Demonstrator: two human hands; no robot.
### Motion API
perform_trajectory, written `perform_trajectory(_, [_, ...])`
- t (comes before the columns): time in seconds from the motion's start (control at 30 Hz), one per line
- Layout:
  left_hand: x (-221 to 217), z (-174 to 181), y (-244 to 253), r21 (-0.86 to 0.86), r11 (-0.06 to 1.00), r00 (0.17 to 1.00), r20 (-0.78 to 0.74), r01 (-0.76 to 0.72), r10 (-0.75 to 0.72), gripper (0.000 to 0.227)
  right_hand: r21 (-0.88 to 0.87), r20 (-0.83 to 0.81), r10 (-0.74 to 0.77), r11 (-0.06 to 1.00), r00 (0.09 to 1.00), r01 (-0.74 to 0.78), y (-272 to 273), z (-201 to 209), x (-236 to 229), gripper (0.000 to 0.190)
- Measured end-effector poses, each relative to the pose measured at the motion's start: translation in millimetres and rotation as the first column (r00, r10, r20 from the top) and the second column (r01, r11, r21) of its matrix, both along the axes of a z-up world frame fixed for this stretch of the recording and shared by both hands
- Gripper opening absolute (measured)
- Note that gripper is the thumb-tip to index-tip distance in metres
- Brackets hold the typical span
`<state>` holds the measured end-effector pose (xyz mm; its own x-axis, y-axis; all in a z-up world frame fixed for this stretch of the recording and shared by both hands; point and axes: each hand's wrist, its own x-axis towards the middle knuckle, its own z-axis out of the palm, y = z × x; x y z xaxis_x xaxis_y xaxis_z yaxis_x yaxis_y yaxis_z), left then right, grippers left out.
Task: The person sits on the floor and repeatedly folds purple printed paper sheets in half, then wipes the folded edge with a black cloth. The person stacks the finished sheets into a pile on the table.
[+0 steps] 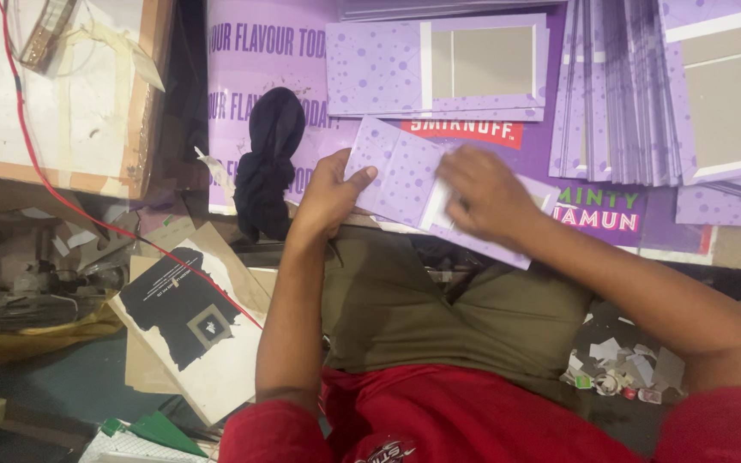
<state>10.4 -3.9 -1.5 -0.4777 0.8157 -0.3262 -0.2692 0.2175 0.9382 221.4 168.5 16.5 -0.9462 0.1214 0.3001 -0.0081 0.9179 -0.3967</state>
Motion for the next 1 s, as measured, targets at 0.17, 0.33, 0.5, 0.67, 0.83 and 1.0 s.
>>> perform_trajectory(0.17, [0.6, 2.1, -0.9, -0.024, 1.000, 1.000, -0.009, -0.003, 0.003, 0.033, -0.039, 0.048, -0.137, 0.990, 0.989, 0.139, -3.3, 6.9, -1.3, 0.042])
perform_trajectory(0.33, [0.7, 1.6, 2.2, -0.041, 0.999, 1.000, 0.000, 0.003, -0.003, 0.034, 0.005, -0.011, 0.074, 0.997, 0.997, -0.074, 0.7, 9.7, -0.5, 0.038])
perform_trajectory(0.5, [-1.9, -0.4, 1.8, -0.001, 1.000, 1.000, -0.008, 0.016, -0.016, 0.033, 0.010, 0.232, -0.268, 0.962, 0.935, 0.274, 10.5, 6.6, -6.7, 0.033])
perform_trajectory(0.67, [1.6, -5.4, 0.1, -0.022, 1.000, 1.000, -0.003, -0.006, 0.006, 0.034, 0.014, 0.148, -0.164, 0.986, 0.975, 0.163, 7.3, 5.6, -3.6, 0.037])
perform_trajectory(0.83, [-1.0, -2.8, 3.1, -0.026, 1.000, 1.000, 0.003, -0.006, 0.006, 0.033, -0.022, 0.167, 0.403, 0.914, 0.900, -0.405, 1.9, 3.0, -5.4, 0.040])
perform_trajectory(1.0, [-0.9, -1.0, 3.2, -0.078, 0.997, 1.000, 0.018, -0.008, 0.010, 0.034, -0.081, 0.064, 0.461, 0.886, 0.885, -0.456, 8.0, 2.0, -3.1, 0.039])
